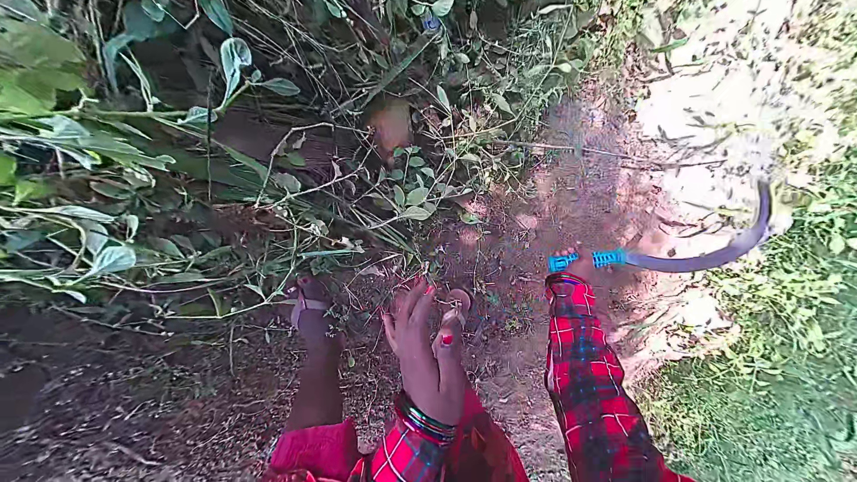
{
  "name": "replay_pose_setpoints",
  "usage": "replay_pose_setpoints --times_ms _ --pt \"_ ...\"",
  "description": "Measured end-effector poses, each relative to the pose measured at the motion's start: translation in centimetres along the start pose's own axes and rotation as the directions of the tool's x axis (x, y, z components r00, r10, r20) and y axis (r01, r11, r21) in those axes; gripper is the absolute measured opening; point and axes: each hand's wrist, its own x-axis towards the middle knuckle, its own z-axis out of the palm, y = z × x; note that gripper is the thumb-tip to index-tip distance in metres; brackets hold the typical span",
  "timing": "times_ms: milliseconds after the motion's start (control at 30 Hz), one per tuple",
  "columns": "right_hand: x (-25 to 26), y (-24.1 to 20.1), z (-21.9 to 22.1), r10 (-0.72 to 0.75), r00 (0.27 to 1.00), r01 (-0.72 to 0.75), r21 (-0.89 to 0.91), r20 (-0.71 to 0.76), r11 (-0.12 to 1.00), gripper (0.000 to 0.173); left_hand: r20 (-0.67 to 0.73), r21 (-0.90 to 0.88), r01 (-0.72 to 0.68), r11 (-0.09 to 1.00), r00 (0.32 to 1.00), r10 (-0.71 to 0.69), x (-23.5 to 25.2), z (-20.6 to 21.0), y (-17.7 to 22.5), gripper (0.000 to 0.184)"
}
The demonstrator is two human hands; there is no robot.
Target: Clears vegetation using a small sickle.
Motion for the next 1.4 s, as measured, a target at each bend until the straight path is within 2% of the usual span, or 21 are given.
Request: replay_pose_setpoints --times_ms 33,67,100,167,233,300,367,467,533,600,667,733,800,867,933,1033,1133,1200,1267,1333,1400 --pt "0.6 2.1 1.6 0.071 0.997 -0.07 0.025 -0.028 0.997 0.021 0.013 -0.003 0.001 1.0 1.0 -0.001 0.0 0.1 0.3 0.07" --pt "0.3 5.0 3.0 0.142 0.99 -0.143 -0.052 -0.023 0.988 0.023 0.021 0.004 0.005 1.0 1.0 -0.005 -0.2 0.3 0.6 0.073" --pt "-0.7 8.9 3.6 0.222 0.975 -0.211 -0.209 0.031 0.955 0.022 0.026 0.009 0.002 1.0 1.0 -0.003 -0.4 0.6 0.7 0.074" --pt "-5.3 15.6 3.5 0.436 0.882 -0.276 -0.555 0.178 0.785 0.023 0.028 0.028 -0.013 1.0 1.0 0.013 -0.7 1.2 0.6 0.072" --pt "-11.9 16.2 3.0 0.599 0.783 -0.302 -0.741 0.166 0.6 0.023 0.031 0.043 -0.007 0.999 1.0 0.005 -1.0 1.6 0.5 0.07" --pt "-16.1 12.3 1.6 0.678 0.727 -0.358 -0.782 0.11 0.511 0.033 0.058 0.05 0.008 0.999 0.998 -0.011 -1.4 1.7 0.6 0.069" --pt "-15.5 12.0 -0.6 0.635 0.756 -0.367 -0.7 0.161 0.613 0.04 0.076 0.054 0.007 0.998 0.997 -0.011 -1.3 2.0 0.8 0.069" --pt "-9.6 12.7 -2.4 0.39 0.908 -0.274 -0.487 0.152 0.829 0.036 0.066 0.052 -0.003 0.999 0.998 -0.001 -1.5 2.2 0.8 0.071" --pt "-4.6 10.6 -0.9 0.223 0.973 -0.189 -0.359 0.057 0.914 0.036 0.077 0.057 -0.015 0.998 0.997 0.011 -1.7 2.2 0.5 0.073" --pt "-0.6 9.1 2.0 0.177 0.984 -0.177 -0.193 -0.02 0.965 0.036 0.092 0.069 -0.011 0.998 0.996 0.005 -2.0 2.2 0.2 0.074" --pt "-0.7 9.5 4.4 0.266 0.963 -0.267 -0.193 -0.032 0.944 0.015 0.101 0.073 0.001 0.997 0.995 -0.008 -2.4 2.2 0.2 0.073" --pt "-4.4 12.5 4.6 0.442 0.888 -0.341 -0.459 0.131 0.821 0.009 0.106 0.075 -0.01 0.997 0.994 0.002 -2.2 2.4 0.5 0.073" --pt "-10.3 13.4 2.6 0.57 0.791 -0.275 -0.703 0.223 0.656 0.032 0.101 0.081 -0.023 0.996 0.995 0.014 -2.0 2.7 0.8 0.073" --pt "-13.8 13.2 -0.9 0.657 0.716 -0.222 -0.816 0.236 0.534 0.047 0.106 0.081 -0.02 0.997 0.994 0.011 -2.1 2.6 1.1 0.073" --pt "-14.3 12.4 -3.6 0.618 0.74 -0.225 -0.768 0.266 0.6 0.047 0.11 0.074 -0.022 0.997 0.994 0.014 -1.8 2.5 1.2 0.072" --pt "-10.4 11.7 -5.5 0.417 0.877 -0.168 -0.661 0.239 0.732 0.042 0.115 0.082 -0.005 0.997 0.993 -0.005 -1.6 2.1 1.2 0.071" --pt "-5.0 8.6 -2.6 0.209 0.973 -0.122 -0.561 0.093 0.819 0.053 0.129 0.077 -0.001 0.997 0.992 -0.009 -1.4 1.7 1.2 0.071" --pt "-2.8 5.7 1.8 0.178 0.984 -0.145 -0.488 0.022 0.861 0.048 0.13 0.069 0.0 0.998 0.991 -0.009 -1.2 1.4 1.4 0.071" --pt "-2.8 4.4 6.4 0.224 0.974 -0.181 -0.455 0.042 0.872 0.047 0.128 0.054 0.009 0.998 0.992 -0.016 -1.2 1.3 1.6 0.069" --pt "-6.2 5.8 10.4 0.336 0.936 -0.236 -0.526 0.103 0.817 0.041 0.104 0.038 0.006 0.999 0.995 -0.01 -1.0 1.2 1.7 0.068" --pt "-12.3 7.9 11.6 0.45 0.874 -0.248 -0.627 0.185 0.738 0.037 0.074 0.027 -0.002 1.0 0.997 0.0 -0.6 1.2 1.9 0.069"
